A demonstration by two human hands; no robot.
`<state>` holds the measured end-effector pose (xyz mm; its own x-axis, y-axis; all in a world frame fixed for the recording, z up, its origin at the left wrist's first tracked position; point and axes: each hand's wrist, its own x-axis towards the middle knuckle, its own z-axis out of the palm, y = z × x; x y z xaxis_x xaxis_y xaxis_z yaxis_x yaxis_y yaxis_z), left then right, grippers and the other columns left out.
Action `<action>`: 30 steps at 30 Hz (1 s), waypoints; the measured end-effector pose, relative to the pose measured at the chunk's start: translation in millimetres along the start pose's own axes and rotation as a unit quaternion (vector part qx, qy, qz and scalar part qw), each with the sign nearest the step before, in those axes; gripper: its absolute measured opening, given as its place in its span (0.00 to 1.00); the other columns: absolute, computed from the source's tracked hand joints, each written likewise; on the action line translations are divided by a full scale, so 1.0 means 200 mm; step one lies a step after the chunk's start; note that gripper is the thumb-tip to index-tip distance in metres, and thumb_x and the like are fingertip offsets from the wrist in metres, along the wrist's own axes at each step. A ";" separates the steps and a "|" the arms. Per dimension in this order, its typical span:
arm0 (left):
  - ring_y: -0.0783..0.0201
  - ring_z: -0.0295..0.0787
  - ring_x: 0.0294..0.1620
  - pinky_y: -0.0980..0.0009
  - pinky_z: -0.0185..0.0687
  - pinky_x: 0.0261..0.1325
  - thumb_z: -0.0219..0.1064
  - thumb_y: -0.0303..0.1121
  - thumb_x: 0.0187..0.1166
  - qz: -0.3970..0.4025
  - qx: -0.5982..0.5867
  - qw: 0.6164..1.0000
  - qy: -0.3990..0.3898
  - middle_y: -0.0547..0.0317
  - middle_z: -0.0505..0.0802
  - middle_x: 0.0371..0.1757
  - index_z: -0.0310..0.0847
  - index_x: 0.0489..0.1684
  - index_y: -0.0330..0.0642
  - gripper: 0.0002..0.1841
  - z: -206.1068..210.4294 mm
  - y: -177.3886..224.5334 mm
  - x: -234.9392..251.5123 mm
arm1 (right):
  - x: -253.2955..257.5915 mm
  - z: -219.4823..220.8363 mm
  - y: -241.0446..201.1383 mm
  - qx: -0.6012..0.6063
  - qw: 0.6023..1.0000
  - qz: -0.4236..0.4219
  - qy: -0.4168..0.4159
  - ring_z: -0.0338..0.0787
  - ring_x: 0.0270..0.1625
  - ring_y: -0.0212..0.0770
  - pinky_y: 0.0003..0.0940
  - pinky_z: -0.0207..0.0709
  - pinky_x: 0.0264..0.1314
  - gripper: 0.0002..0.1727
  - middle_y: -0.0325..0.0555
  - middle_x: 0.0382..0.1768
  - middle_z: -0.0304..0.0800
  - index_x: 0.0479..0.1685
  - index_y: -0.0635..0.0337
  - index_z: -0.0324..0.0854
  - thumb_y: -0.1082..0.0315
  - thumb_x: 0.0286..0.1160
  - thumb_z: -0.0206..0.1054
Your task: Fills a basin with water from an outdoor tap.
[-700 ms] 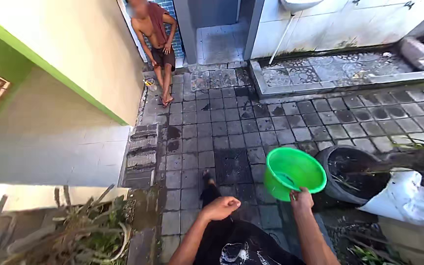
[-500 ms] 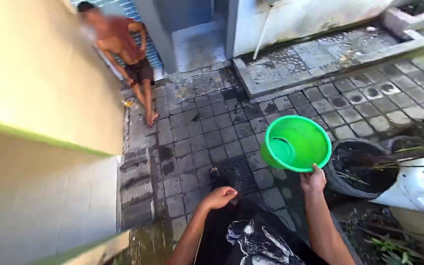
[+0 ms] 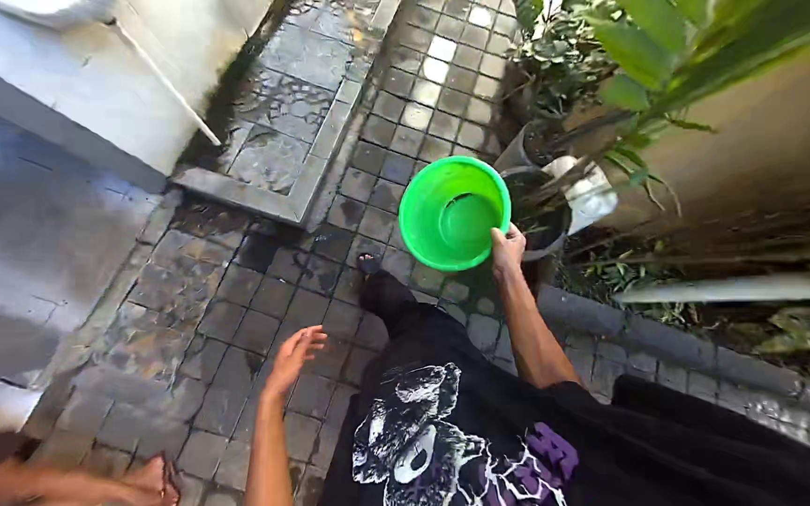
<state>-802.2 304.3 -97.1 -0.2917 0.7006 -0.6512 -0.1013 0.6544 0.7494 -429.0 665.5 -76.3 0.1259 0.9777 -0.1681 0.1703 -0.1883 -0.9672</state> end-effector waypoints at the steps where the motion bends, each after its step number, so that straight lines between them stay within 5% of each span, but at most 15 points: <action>1: 0.55 0.92 0.59 0.55 0.88 0.58 0.43 0.43 0.96 -0.029 -0.033 0.997 0.062 0.49 0.93 0.63 0.77 0.75 0.39 0.25 -0.06 -0.09 0.16 | 0.13 0.15 -0.01 -0.022 1.000 0.002 0.004 0.90 0.39 0.40 0.45 0.86 0.45 0.09 0.49 0.39 0.91 0.50 0.61 0.86 0.69 0.77 0.68; 3: 0.50 0.91 0.56 0.50 0.85 0.57 0.44 0.42 0.96 -0.114 -0.093 0.964 0.222 0.40 0.91 0.62 0.75 0.76 0.34 0.24 -0.08 -0.27 0.37 | 0.42 0.51 -0.06 -0.055 0.998 0.019 -0.004 0.89 0.35 0.41 0.46 0.86 0.42 0.06 0.48 0.34 0.90 0.44 0.62 0.87 0.70 0.76 0.69; 5: 0.42 0.87 0.54 0.46 0.82 0.58 0.47 0.38 0.95 -0.245 -0.086 0.921 0.289 0.29 0.88 0.59 0.73 0.73 0.25 0.24 -0.02 -0.30 0.30 | 0.61 0.87 -0.18 -0.055 0.996 0.047 -0.044 0.88 0.34 0.39 0.43 0.85 0.41 0.06 0.46 0.33 0.89 0.44 0.62 0.87 0.70 0.78 0.67; 8: 0.46 0.83 0.69 0.52 0.75 0.75 0.50 0.34 0.95 -0.384 -0.031 0.914 0.127 0.31 0.86 0.67 0.76 0.70 0.24 0.21 -0.07 0.34 0.00 | 0.81 1.38 -0.39 -0.032 0.987 0.080 -0.138 0.91 0.36 0.39 0.40 0.89 0.42 0.09 0.48 0.35 0.91 0.50 0.66 0.85 0.73 0.82 0.62; 10: 0.48 0.85 0.67 0.55 0.75 0.75 0.52 0.33 0.93 -0.304 -0.029 0.941 0.147 0.32 0.88 0.64 0.79 0.67 0.24 0.19 -0.08 0.71 -0.05 | 0.95 1.73 -0.53 -0.036 0.979 0.086 -0.183 0.92 0.34 0.37 0.37 0.90 0.39 0.10 0.48 0.33 0.91 0.50 0.68 0.84 0.73 0.84 0.59; 12: 0.52 0.91 0.59 0.60 0.82 0.69 0.56 0.33 0.89 -0.154 -0.015 0.947 0.281 0.33 0.92 0.56 0.82 0.61 0.21 0.19 -0.03 0.80 0.03 | 1.07 2.09 -0.61 -0.050 0.972 0.112 -0.201 0.90 0.30 0.37 0.36 0.88 0.35 0.08 0.46 0.29 0.89 0.46 0.66 0.84 0.73 0.83 0.60; 14: 0.49 0.83 0.73 0.56 0.73 0.80 0.51 0.35 0.94 -0.242 -0.071 0.948 0.193 0.36 0.86 0.71 0.74 0.77 0.28 0.22 -0.20 0.95 0.28 | 1.17 2.45 -0.67 -0.039 0.962 0.160 -0.220 0.89 0.27 0.39 0.39 0.88 0.32 0.04 0.47 0.27 0.87 0.40 0.64 0.81 0.74 0.81 0.62; 16: 0.50 0.81 0.76 0.54 0.72 0.82 0.50 0.35 0.94 -0.277 -0.067 0.950 0.131 0.40 0.86 0.73 0.72 0.80 0.33 0.22 -0.41 0.95 0.65 | 1.25 2.80 -0.78 -0.011 0.953 0.186 -0.238 0.90 0.28 0.41 0.41 0.88 0.32 0.03 0.48 0.28 0.88 0.40 0.64 0.80 0.75 0.80 0.61; 19: 0.42 0.85 0.67 0.48 0.77 0.73 0.50 0.38 0.95 -0.291 -0.031 0.951 0.103 0.31 0.88 0.65 0.79 0.69 0.26 0.22 -0.73 0.74 1.39 | 1.40 3.25 -1.03 -0.010 0.958 0.150 -0.242 0.92 0.35 0.43 0.41 0.90 0.38 0.08 0.53 0.35 0.90 0.50 0.68 0.81 0.79 0.78 0.61; 21: 0.41 0.92 0.46 0.49 0.88 0.49 0.52 0.40 0.93 -0.147 0.043 0.971 0.182 0.28 0.93 0.46 0.86 0.53 0.21 0.24 -0.97 0.78 1.76 | 1.57 3.47 -1.14 -0.092 0.963 0.100 -0.234 0.93 0.45 0.45 0.45 0.89 0.49 0.14 0.57 0.45 0.92 0.56 0.69 0.84 0.79 0.73 0.66; 22: 0.43 0.87 0.60 0.48 0.81 0.66 0.48 0.40 0.96 -0.251 0.006 0.966 0.059 0.31 0.89 0.60 0.78 0.68 0.26 0.24 -1.23 1.12 1.93 | 1.66 3.53 -1.16 -0.140 0.959 0.092 -0.228 0.93 0.49 0.47 0.48 0.89 0.55 0.16 0.58 0.49 0.92 0.59 0.68 0.84 0.77 0.71 0.69; 23: 0.44 0.86 0.59 0.46 0.80 0.65 0.50 0.40 0.95 -0.272 -0.003 0.962 0.034 0.33 0.88 0.60 0.77 0.70 0.29 0.23 -1.44 1.41 2.16 | 1.77 3.61 -1.21 -0.165 0.958 0.097 -0.215 0.93 0.51 0.48 0.49 0.88 0.57 0.17 0.58 0.50 0.92 0.59 0.67 0.84 0.76 0.70 0.70; 25: 0.41 0.88 0.56 0.41 0.82 0.62 0.52 0.42 0.92 -0.214 0.111 0.970 0.038 0.32 0.90 0.56 0.81 0.66 0.29 0.23 -1.80 1.84 2.54 | 1.94 3.75 -1.36 -0.173 0.960 0.142 -0.167 0.93 0.46 0.48 0.49 0.88 0.52 0.13 0.59 0.45 0.92 0.56 0.68 0.85 0.75 0.74 0.69; 27: 0.35 0.84 0.70 0.34 0.73 0.74 0.50 0.45 0.92 -0.162 0.242 0.956 0.016 0.30 0.88 0.66 0.80 0.71 0.31 0.26 -2.15 2.31 2.77 | 2.03 3.78 -1.50 -0.184 0.958 0.180 -0.125 0.91 0.41 0.50 0.51 0.87 0.44 0.12 0.59 0.42 0.90 0.53 0.67 0.84 0.72 0.75 0.71; 30: 0.43 0.86 0.70 0.40 0.75 0.76 0.49 0.46 0.93 -0.093 0.227 0.968 0.057 0.38 0.89 0.66 0.79 0.73 0.37 0.25 -2.52 2.89 3.12 | 2.20 3.75 -1.65 -0.188 0.960 0.206 -0.036 0.91 0.48 0.56 0.58 0.86 0.50 0.19 0.63 0.50 0.90 0.60 0.66 0.83 0.64 0.76 0.74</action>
<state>-1523.2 976.1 -10.7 -0.4140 0.5399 -0.7329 0.2586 0.8417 0.4740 -1163.2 1227.5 26.9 0.1920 0.8148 -0.5470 0.4638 -0.5665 -0.6812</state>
